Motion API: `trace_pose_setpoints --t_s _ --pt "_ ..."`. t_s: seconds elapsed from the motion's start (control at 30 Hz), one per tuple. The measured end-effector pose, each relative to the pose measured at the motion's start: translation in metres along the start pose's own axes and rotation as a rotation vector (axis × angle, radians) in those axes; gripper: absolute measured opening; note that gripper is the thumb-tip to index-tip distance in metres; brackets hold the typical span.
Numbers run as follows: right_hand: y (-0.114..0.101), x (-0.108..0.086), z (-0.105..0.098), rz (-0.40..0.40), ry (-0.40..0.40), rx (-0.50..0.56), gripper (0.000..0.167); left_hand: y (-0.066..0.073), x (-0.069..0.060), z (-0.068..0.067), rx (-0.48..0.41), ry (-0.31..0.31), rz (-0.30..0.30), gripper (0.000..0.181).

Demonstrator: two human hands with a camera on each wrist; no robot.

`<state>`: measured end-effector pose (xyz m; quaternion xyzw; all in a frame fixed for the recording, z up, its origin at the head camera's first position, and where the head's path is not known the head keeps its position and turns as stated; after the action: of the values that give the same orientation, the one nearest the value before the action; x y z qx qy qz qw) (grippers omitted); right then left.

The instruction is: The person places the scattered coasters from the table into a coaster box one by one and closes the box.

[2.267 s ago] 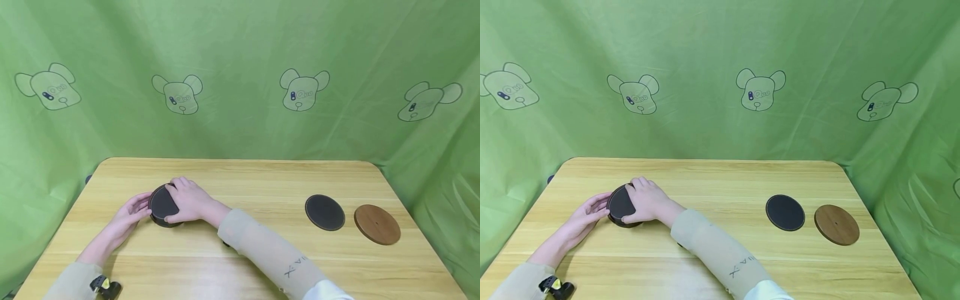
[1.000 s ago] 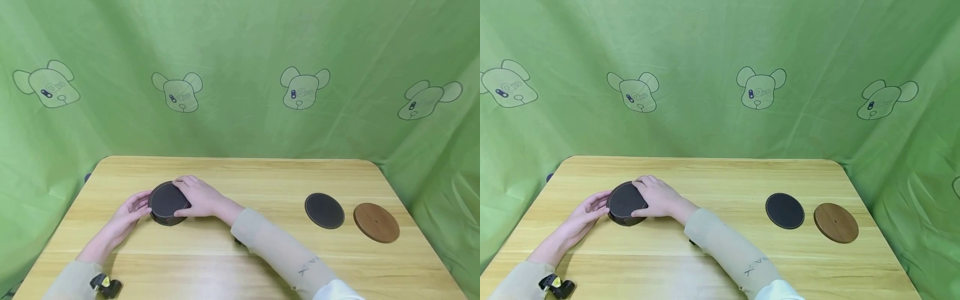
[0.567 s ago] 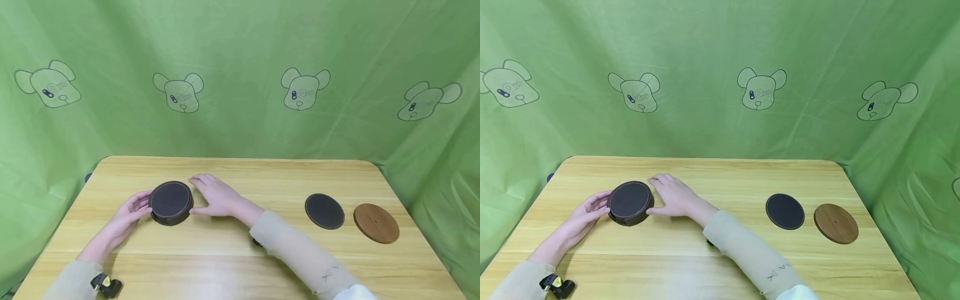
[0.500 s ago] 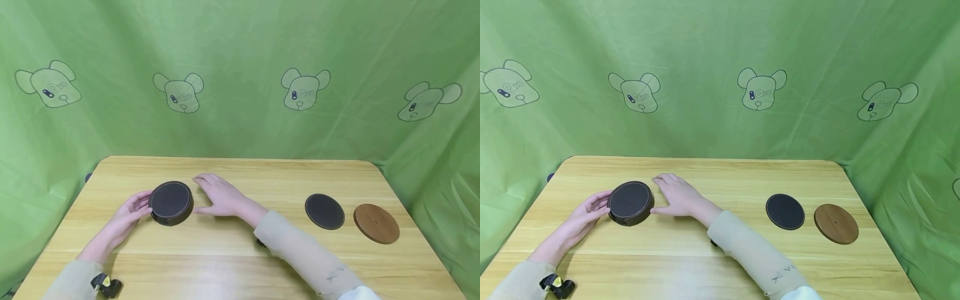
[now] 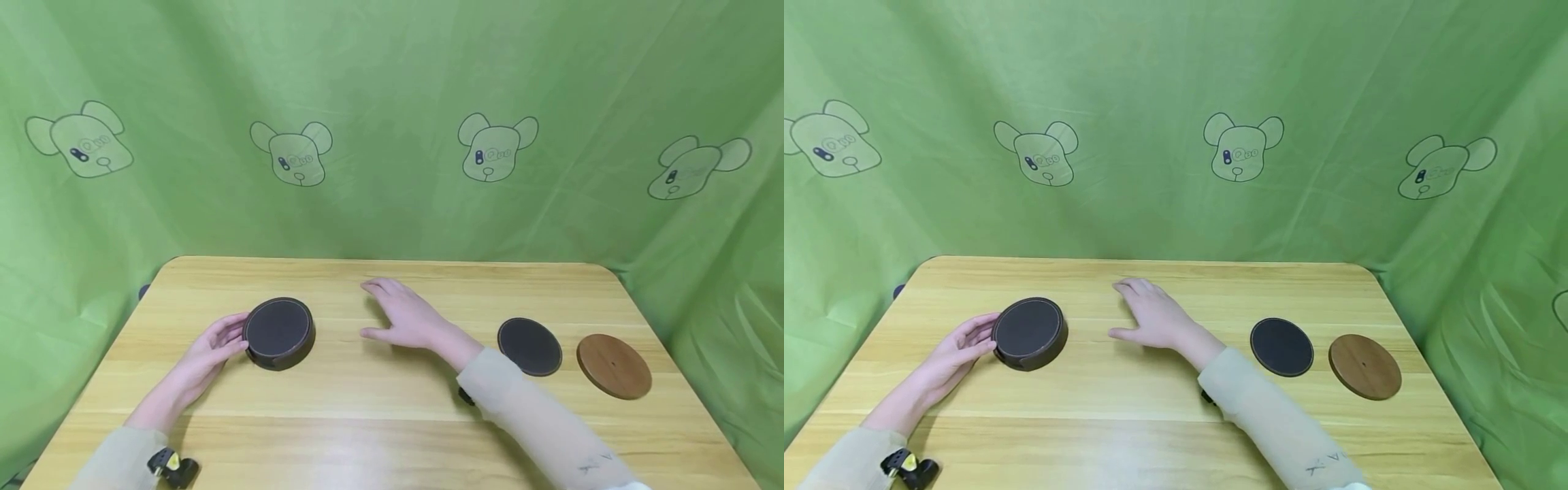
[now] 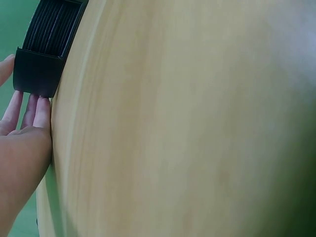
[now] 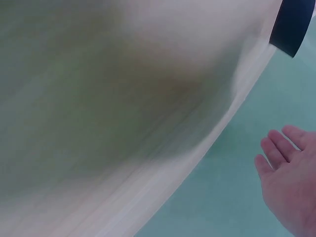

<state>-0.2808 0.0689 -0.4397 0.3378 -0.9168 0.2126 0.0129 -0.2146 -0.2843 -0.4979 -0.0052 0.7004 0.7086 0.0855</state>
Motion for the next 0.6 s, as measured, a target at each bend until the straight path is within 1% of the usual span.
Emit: trace_pose_setpoints --t_s 0.23,0.5,0.6 --pt "0.020 -0.014 -0.012 0.035 0.027 -0.007 0.095 -0.001 0.000 0.000 -0.007 -0.009 0.005 0.062" --pt "0.038 -0.034 -0.021 0.056 0.055 -0.009 0.094 -0.001 0.000 0.000 -0.022 -0.012 0.013 0.055" --pt "0.045 -0.043 -0.023 0.072 0.055 -0.009 0.092 -0.001 0.000 0.000 -0.026 -0.011 0.010 0.053"
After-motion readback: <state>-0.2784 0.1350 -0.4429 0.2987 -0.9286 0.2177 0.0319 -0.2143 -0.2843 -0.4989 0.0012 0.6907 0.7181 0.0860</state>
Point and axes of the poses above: each hand's wrist, its own x-axis towards the middle knuckle, its own z-axis out of the palm, y = z × x, the point moved 5 cm from there along x, towards the middle knuckle, and after that the axes turned 6 degrees about y, right-handed, at the moved point
